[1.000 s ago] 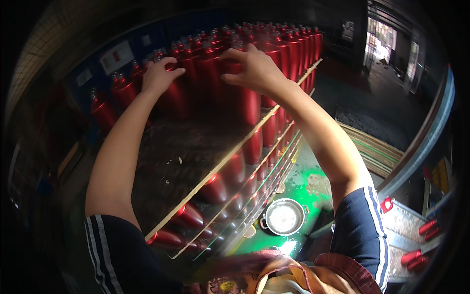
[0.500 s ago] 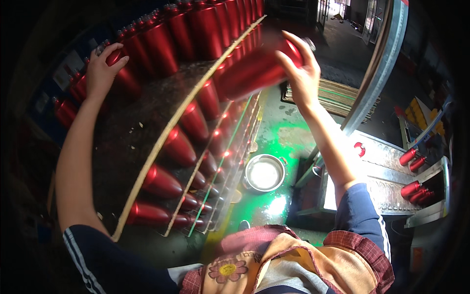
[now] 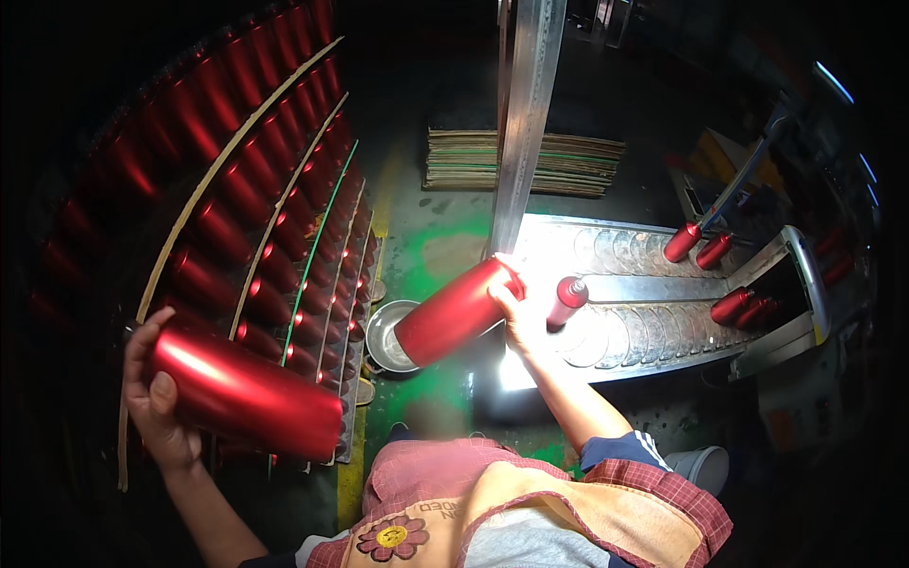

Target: The person moves a pallet of red spools using a manual pallet jack, then repeatedly picks up spools from a rack and places them onto a metal tray. The person handles the spools one at a time and arranges them in rows on the tray.

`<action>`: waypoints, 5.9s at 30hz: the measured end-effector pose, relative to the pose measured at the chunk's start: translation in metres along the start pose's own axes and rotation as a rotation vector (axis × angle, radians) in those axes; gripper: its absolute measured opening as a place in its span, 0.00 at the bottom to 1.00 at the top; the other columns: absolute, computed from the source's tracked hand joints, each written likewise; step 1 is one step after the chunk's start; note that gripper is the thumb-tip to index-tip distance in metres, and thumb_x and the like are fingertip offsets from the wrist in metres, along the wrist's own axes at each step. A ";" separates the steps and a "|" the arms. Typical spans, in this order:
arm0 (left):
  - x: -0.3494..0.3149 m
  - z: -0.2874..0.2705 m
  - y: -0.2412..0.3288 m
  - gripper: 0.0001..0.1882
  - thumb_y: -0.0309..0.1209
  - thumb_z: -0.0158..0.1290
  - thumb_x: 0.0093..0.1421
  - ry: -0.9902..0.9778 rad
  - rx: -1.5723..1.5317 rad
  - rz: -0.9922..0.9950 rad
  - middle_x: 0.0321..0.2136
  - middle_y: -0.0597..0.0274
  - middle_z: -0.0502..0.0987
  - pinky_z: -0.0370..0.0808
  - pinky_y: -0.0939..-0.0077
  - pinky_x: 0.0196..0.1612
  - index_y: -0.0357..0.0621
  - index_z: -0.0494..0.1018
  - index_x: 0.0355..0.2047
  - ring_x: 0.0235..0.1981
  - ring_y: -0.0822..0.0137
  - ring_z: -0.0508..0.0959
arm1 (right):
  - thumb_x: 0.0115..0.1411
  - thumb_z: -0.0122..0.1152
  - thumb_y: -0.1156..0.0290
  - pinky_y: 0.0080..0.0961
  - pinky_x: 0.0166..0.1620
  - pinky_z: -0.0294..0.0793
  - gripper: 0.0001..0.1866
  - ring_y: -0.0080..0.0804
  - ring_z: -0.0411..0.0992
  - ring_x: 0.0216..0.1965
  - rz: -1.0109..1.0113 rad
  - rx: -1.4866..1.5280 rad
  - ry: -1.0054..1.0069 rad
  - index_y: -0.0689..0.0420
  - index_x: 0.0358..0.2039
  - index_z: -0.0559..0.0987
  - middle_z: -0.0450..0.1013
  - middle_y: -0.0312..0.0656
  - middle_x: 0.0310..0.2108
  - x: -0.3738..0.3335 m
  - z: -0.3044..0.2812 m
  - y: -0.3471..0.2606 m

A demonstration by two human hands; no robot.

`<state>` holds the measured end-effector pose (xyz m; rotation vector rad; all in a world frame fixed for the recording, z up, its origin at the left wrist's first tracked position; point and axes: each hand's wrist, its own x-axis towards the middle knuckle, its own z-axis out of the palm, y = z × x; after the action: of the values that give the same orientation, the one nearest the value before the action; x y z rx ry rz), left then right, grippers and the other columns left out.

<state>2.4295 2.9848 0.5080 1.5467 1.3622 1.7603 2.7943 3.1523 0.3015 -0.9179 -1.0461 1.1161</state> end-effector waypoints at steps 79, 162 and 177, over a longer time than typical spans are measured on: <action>-0.201 0.628 -0.207 0.19 0.33 0.67 0.47 -0.911 0.087 0.486 0.65 0.48 0.58 0.63 0.58 0.61 0.60 0.83 0.42 0.61 0.48 0.62 | 0.43 0.71 0.74 0.40 0.66 0.55 0.24 0.52 0.48 0.67 -0.202 -1.173 0.721 0.40 0.44 0.84 0.53 0.54 0.66 -0.055 -0.445 0.029; 0.140 0.021 -0.392 0.26 0.49 0.52 0.62 -0.079 -0.817 -0.709 0.55 0.62 0.72 0.71 0.54 0.57 0.57 0.67 0.59 0.55 0.58 0.72 | 0.59 0.62 0.61 0.31 0.53 0.70 0.30 0.31 0.70 0.49 0.309 0.167 0.117 0.54 0.61 0.68 0.71 0.40 0.48 -0.017 0.105 0.150; 0.097 0.037 -0.678 0.29 0.56 0.50 0.55 -0.026 -1.641 -1.550 0.43 0.49 0.77 0.84 0.51 0.36 0.48 0.76 0.48 0.43 0.34 0.75 | 0.60 0.49 0.37 0.52 0.53 0.75 0.33 0.44 0.72 0.54 0.900 1.009 0.061 0.46 0.58 0.70 0.70 0.42 0.57 0.105 0.259 0.323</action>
<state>2.2480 3.3678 -0.0318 -0.4204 0.2882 0.9576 2.4771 3.3364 0.0828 -0.5426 0.1363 2.0501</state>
